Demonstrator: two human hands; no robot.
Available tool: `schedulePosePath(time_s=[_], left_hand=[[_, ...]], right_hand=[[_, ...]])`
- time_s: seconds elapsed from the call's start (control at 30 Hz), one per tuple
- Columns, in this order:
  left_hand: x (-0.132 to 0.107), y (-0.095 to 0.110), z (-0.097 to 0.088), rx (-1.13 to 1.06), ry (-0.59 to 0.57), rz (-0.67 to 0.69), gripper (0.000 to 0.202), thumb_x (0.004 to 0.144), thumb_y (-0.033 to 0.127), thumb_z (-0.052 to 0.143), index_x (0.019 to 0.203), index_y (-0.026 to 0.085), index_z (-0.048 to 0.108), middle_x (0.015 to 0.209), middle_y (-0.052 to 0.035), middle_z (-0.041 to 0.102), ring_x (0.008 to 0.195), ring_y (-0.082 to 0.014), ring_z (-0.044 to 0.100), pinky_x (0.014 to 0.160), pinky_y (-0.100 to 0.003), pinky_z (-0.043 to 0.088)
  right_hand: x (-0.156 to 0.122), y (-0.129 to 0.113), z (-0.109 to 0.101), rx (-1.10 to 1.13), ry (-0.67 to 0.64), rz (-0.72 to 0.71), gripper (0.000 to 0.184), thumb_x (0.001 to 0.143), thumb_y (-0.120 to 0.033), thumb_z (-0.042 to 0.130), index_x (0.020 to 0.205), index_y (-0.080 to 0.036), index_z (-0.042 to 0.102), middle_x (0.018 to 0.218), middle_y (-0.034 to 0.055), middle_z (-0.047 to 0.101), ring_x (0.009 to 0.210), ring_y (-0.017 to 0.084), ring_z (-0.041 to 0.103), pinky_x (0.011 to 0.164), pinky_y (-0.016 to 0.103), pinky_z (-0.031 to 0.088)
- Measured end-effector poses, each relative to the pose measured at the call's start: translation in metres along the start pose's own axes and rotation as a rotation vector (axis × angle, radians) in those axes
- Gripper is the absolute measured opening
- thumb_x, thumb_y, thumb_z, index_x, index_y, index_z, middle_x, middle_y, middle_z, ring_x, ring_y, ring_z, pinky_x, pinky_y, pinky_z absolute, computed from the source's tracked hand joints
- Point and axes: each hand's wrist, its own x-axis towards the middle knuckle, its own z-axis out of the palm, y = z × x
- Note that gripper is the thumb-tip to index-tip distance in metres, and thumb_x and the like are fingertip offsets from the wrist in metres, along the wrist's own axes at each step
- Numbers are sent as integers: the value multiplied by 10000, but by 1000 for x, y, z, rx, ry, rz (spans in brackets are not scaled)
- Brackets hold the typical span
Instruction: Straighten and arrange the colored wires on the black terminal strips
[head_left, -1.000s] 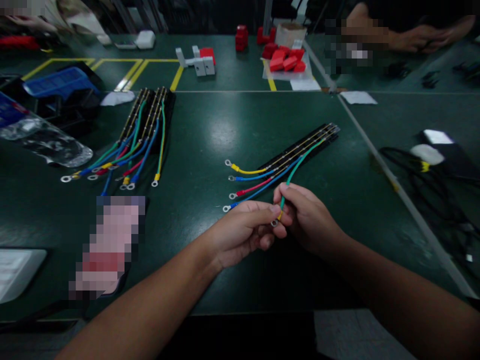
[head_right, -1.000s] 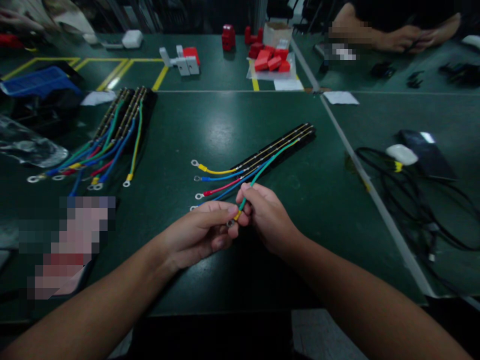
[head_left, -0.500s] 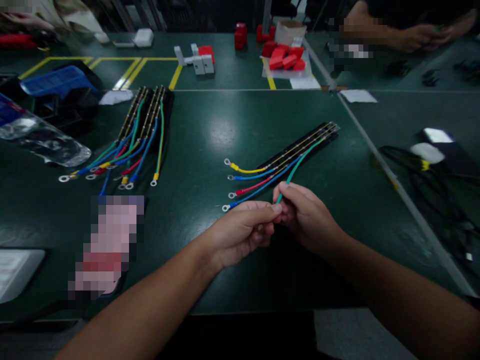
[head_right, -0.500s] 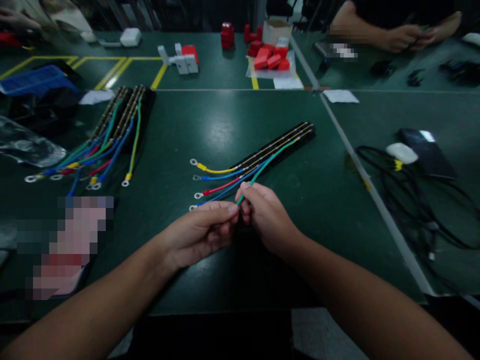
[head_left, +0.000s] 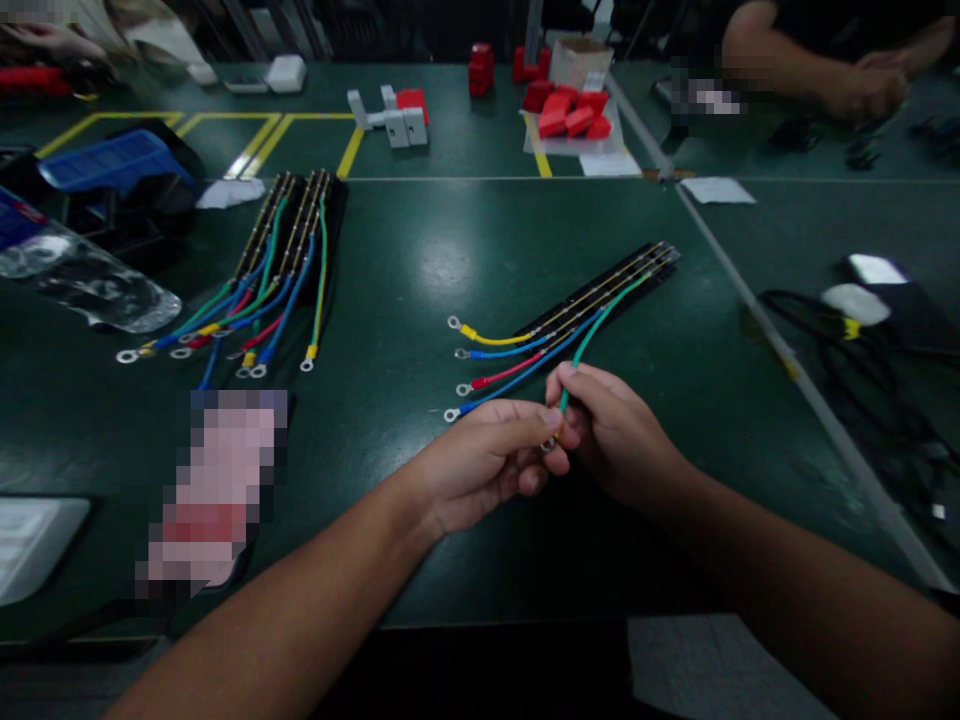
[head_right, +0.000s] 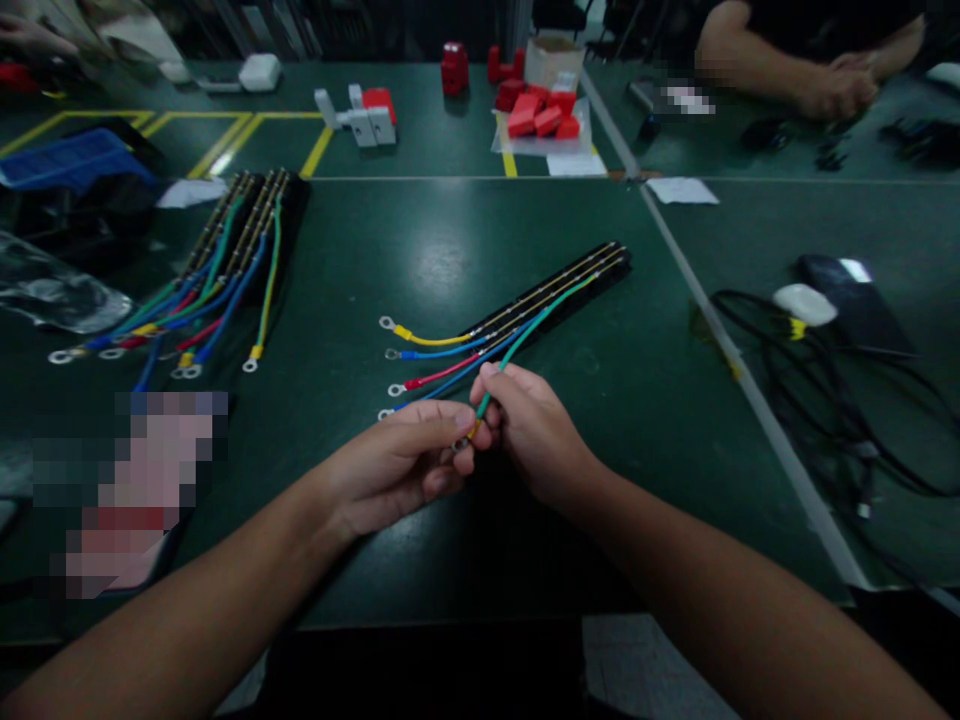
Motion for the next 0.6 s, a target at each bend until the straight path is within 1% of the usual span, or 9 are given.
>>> schedulePosePath(time_s=[0.17,0.33,0.47,0.6], left_hand=[[1,-1,1,-62,6,6,146,842,235,585,758,115,588,555,37,513,417,7,411,409,-86,292],[1,-1,1,-78,15,-7,154,830,239,604,740,118,571,525,52,484,400,12,379,411,-89,275],[1,-1,0,-60,8,5,163,844,245,582,751,111,584,543,34,517,406,5,412,406,-92,288],[0,0,-1,-16,8,11,165,856,248,561,831,96,619,641,-12,595,435,-8,476,412,-101,326]], right_hand=[[1,1,-1,-16,-8,-12,273,818,-408,539,666,-181,534,476,-51,434,432,74,429,431,195,325],[3,3,-3,-3,-24,-14,272,821,-403,542,672,-176,528,496,-46,434,446,73,430,442,195,332],[3,3,-3,12,-23,-15,271,831,-395,534,676,-173,528,475,-56,420,426,65,425,426,184,320],[1,2,-2,21,-29,-16,259,844,-378,518,687,-173,536,457,-65,422,392,56,413,403,177,309]])
